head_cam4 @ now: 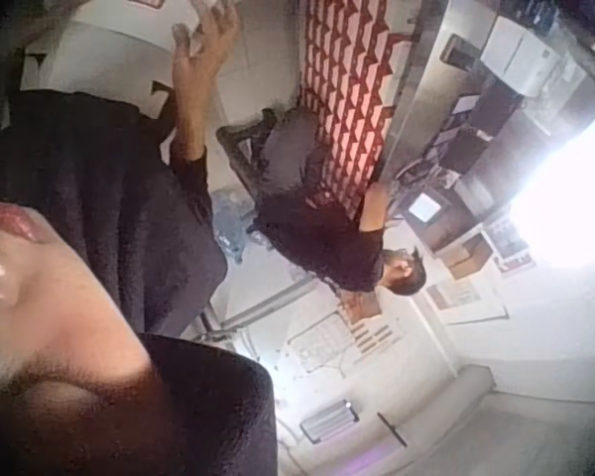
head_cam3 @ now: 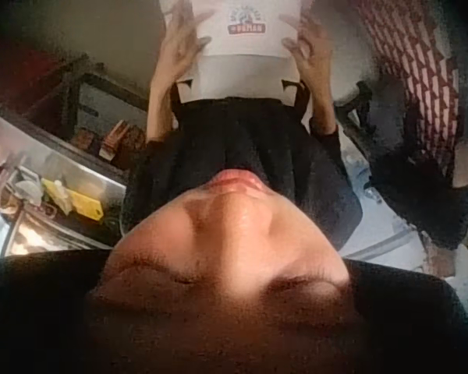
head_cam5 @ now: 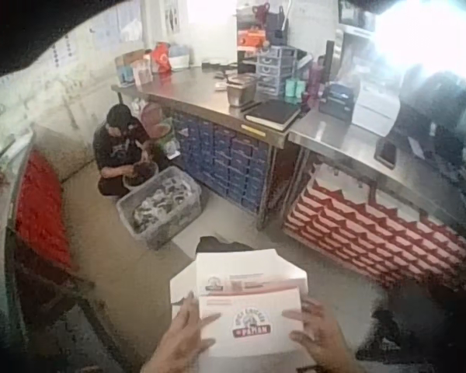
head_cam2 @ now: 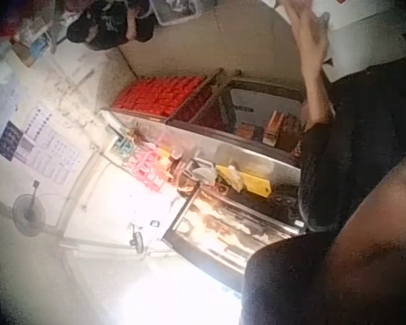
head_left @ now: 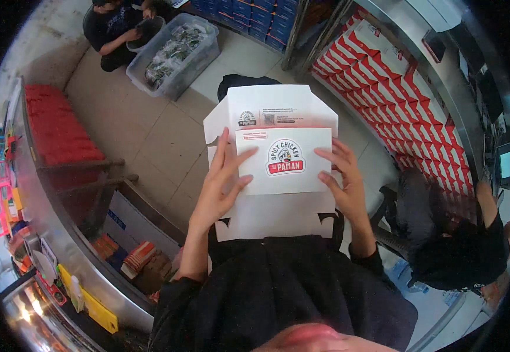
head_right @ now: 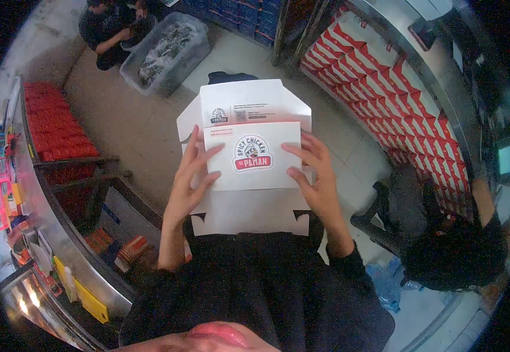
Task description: The person folds flat cardboard sheets into takeout food boxes and stacks them on a counter.
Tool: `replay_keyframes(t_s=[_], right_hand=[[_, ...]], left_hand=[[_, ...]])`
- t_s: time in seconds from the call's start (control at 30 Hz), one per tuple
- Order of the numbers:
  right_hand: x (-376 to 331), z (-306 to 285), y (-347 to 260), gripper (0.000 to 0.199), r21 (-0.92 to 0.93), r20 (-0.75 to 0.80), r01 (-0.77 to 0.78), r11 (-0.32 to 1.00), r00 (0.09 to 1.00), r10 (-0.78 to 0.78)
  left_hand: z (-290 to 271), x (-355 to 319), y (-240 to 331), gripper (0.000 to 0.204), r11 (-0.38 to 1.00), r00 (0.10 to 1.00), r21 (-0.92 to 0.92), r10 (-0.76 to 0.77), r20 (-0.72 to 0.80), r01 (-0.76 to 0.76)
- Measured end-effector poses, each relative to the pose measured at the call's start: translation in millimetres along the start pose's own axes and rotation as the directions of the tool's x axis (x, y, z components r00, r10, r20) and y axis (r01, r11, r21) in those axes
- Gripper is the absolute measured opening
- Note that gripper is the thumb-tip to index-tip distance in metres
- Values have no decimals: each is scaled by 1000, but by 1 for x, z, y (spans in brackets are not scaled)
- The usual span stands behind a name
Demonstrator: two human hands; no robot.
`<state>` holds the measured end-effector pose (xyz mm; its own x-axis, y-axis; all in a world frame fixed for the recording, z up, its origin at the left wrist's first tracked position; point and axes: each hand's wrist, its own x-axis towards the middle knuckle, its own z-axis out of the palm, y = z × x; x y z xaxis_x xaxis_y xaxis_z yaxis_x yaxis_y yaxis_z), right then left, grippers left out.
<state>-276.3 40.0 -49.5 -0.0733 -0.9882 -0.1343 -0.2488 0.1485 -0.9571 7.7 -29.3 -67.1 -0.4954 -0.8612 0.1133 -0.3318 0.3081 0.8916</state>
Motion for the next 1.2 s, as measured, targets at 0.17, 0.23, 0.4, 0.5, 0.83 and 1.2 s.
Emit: replay_keyframes(t_s=[0.17, 0.23, 0.4, 0.5, 0.83, 1.2], right_hand=[[31, -1, -52, 105, -685, 321, 376, 624, 925, -204], [35, 4, -56, 122, -773, 437, 466, 430, 883, -171], [52, 17, -46, 128, -821, 509, 493, 288, 860, -21], [49, 19, -19, 121, -771, 470, 539, 338, 841, -268], [25, -25, -45, 86, -460, -347, 294, 838, 809, -474], [95, -90, 88, 76, 801, -445, 193, 566, 825, 348]], left_hand=[[0, 37, 39, 102, 857, 948, 469, 67, 311, -214], [5, 44, 43, 112, 825, 929, 512, 43, 366, -240], [17, 39, 34, 107, 745, 954, 635, 3, 301, -203], [23, 38, 14, 97, 807, 971, 550, 114, 211, -214], [29, 78, 90, 99, 936, 986, 346, 119, -119, -71], [136, 64, 97, 87, 925, 954, 351, 40, 296, -147]])
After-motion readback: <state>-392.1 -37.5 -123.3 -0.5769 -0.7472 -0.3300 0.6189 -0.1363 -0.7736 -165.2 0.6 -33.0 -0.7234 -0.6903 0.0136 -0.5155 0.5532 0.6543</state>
